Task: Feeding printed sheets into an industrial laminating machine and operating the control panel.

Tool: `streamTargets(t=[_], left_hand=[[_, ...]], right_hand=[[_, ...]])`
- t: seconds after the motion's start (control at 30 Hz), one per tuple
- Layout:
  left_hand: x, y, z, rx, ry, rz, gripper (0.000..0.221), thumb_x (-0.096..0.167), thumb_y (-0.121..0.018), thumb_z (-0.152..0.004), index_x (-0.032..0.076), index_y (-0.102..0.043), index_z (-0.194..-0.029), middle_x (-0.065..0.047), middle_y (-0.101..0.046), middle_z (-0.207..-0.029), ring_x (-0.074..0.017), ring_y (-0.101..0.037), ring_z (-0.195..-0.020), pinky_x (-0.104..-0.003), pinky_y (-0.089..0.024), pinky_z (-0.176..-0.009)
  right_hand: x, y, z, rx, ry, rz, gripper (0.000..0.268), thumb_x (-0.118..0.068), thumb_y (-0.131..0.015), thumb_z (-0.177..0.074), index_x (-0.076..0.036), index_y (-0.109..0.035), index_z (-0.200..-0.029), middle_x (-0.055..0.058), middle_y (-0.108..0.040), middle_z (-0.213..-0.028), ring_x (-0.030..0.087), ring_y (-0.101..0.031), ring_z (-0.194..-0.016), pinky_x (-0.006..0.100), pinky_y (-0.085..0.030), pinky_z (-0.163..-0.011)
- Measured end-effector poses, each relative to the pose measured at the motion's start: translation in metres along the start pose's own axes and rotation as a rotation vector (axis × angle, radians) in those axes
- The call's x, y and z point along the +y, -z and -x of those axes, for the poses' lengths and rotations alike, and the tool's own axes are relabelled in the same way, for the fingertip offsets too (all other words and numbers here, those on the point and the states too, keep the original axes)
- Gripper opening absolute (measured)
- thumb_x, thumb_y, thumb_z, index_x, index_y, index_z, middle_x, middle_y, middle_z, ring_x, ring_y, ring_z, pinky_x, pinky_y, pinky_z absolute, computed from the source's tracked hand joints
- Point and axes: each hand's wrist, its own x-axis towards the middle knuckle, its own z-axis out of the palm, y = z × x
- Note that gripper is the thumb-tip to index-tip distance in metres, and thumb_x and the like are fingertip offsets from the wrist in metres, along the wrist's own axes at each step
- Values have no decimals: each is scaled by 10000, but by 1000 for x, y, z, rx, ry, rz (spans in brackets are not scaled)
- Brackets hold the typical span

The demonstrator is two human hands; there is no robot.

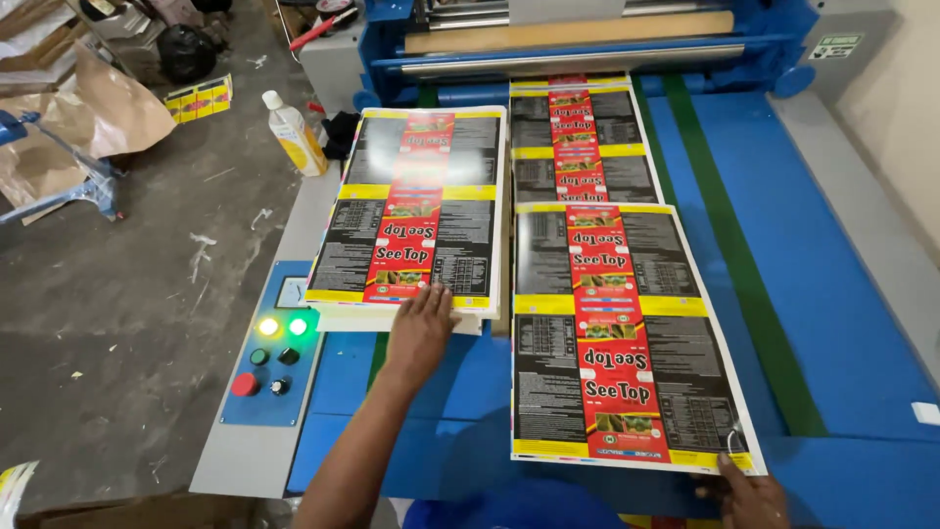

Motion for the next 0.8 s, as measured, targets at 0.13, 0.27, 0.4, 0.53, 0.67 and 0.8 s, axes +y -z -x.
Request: streamTargets(t=[0.13, 0.27, 0.4, 0.53, 0.67, 0.8], left_hand=[[-18, 34, -25, -78, -135, 93, 371, 374, -554, -1003, 66, -671, -1174, -144, -710, -1228, -296, -696, -1079, -454, -555, -841], [-38, 35, -40, -126, -201, 37, 116, 170, -593, -944, 140, -695, -989, -112, -734, -786, -298, -727, -713, -464, -560, -624], [-17, 82, -38, 23, -90, 69, 58, 132, -615, -906, 118, -667, -886, -113, -696, -692, -314, -696, -637, -476, -529, -598], [3, 92, -17, 218, -59, 219, 36, 88, -612, -930, 87, -638, -906, -117, -686, -742, -321, -690, -684, -466, -539, -639], [12, 62, 0, 92, -10, 240, 87, 119, -633, -936, 86, -623, -856, -120, -691, -735, -335, -699, -690, -470, -550, -625], [16, 63, 4, 102, 48, 236, 108, 107, -618, -944, 79, -614, -839, -115, -702, -759, -332, -708, -710, -467, -559, -636]], right_hand=[[-8, 4, 9, -25, -89, 73, 332, -94, -589, -996, 26, -586, -1306, 233, -725, -1055, 333, -726, -827, 462, -586, -581], [1, 17, 17, -33, -109, 55, 350, -102, -594, -978, -35, -584, -1322, 184, -727, -1061, 291, -716, -817, 442, -577, -564], [-16, 3, 44, -18, -40, 28, 280, -113, -621, -1046, -2, -584, -1301, 163, -683, -1050, 245, -687, -823, 412, -571, -605], [-65, -40, 70, -8, -40, 3, 213, -117, -596, -1041, -31, -599, -1235, 124, -705, -1020, 228, -695, -796, 375, -558, -590], [-88, -70, 58, -61, 8, 86, 208, -112, -580, -1018, 1, -606, -1191, 135, -725, -963, 220, -694, -744, 334, -520, -558], [-96, -90, 11, -80, 47, 210, 217, -133, -579, -1060, 44, -601, -1183, 175, -703, -902, 226, -685, -713, 334, -487, -549]])
